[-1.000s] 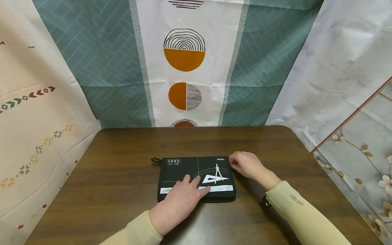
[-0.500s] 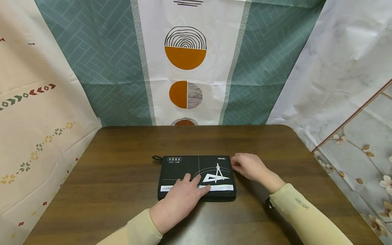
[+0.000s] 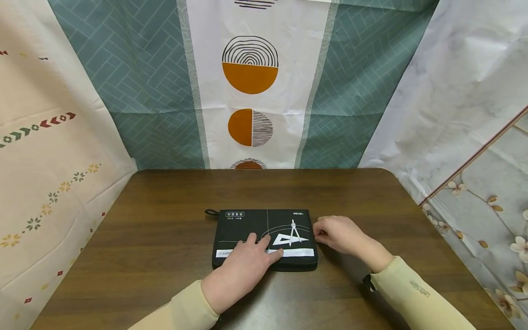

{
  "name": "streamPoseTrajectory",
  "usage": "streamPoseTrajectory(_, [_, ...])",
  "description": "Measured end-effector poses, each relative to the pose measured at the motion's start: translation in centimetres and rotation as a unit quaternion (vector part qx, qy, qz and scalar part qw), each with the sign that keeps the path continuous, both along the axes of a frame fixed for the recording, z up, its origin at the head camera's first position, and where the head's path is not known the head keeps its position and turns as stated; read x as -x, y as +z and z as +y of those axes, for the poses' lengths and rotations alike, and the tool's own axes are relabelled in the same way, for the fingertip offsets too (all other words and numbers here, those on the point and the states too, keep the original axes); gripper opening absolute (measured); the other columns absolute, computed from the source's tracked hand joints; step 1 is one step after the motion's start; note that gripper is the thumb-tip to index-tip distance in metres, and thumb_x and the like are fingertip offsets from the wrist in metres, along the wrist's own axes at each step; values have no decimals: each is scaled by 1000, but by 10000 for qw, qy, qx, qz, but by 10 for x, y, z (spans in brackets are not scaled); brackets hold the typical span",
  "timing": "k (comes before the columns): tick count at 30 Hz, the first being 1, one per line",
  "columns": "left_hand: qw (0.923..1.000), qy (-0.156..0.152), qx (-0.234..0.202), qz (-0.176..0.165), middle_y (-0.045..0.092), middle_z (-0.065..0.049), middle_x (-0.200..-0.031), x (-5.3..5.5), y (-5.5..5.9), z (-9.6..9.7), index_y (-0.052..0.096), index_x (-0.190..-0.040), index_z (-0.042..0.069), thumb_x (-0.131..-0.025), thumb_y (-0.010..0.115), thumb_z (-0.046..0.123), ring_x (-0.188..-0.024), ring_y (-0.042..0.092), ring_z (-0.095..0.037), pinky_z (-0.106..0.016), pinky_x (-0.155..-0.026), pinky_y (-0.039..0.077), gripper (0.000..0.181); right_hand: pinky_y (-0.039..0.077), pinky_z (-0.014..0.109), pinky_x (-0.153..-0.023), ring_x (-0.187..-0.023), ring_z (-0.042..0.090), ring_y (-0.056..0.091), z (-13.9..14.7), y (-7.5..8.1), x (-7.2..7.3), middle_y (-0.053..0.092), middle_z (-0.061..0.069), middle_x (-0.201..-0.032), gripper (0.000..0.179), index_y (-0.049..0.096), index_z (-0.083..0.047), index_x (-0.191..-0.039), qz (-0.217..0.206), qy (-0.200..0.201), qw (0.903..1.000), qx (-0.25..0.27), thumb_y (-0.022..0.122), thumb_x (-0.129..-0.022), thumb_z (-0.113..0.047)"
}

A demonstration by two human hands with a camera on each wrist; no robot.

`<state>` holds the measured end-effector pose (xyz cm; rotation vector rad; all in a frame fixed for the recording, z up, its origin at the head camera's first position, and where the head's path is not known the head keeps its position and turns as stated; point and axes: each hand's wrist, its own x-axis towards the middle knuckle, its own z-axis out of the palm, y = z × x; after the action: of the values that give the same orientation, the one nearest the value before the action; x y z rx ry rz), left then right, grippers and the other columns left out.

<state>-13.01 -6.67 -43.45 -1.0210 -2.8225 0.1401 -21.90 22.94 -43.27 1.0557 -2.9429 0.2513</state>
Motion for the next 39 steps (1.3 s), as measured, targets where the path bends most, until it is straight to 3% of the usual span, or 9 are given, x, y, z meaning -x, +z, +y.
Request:
streamPoseTrajectory(10, [9999, -45, -86, 59, 70, -13, -137, 0, 0, 0, 75, -141, 39, -92, 86, 4, -105, 63, -35, -47, -71, 64, 61, 39, 26, -60, -66, 3, 42, 3, 4, -19, 46, -16, -74, 41, 60, -27, -73, -5, 402, 9992, 36, 88, -90, -3])
streamPoseTrajectory(20, [9999, -44, -122, 77, 70, -13, -137, 0, 0, 0, 75, -139, 38, -92, 85, 3, -107, 65, -36, -46, -71, 64, 60, 40, 25, -61, -66, 0, 42, 5, 6, -34, 47, -19, -74, 42, 60, -29, -71, -223, 630, 9978, 28, 92, -88, -7])
streamPoseTrajectory(29, [9994, -141, -105, 285, 71, -12, -134, 0, -2, -1, 76, -138, 38, -89, 88, 3, -100, 63, -33, -40, -64, 62, 61, 44, 26, -63, -68, -2, 45, 5, 7, -45, 52, -21, -76, 39, 62, -28, -72, -353, 813, 9960, 85, 93, -87, -9])
streamPoseTrajectory(39, [9994, -234, -191, 147, 72, -11, -136, 3, 1, -4, 77, -135, 38, -93, 91, 21, -101, 65, -33, -38, -65, 63, 48, 42, 25, -63, -68, -2, 44, 3, 9, -51, 49, -22, -75, 38, 63, -29, -72, -378, 802, 9961, 29, 94, -88, -13])
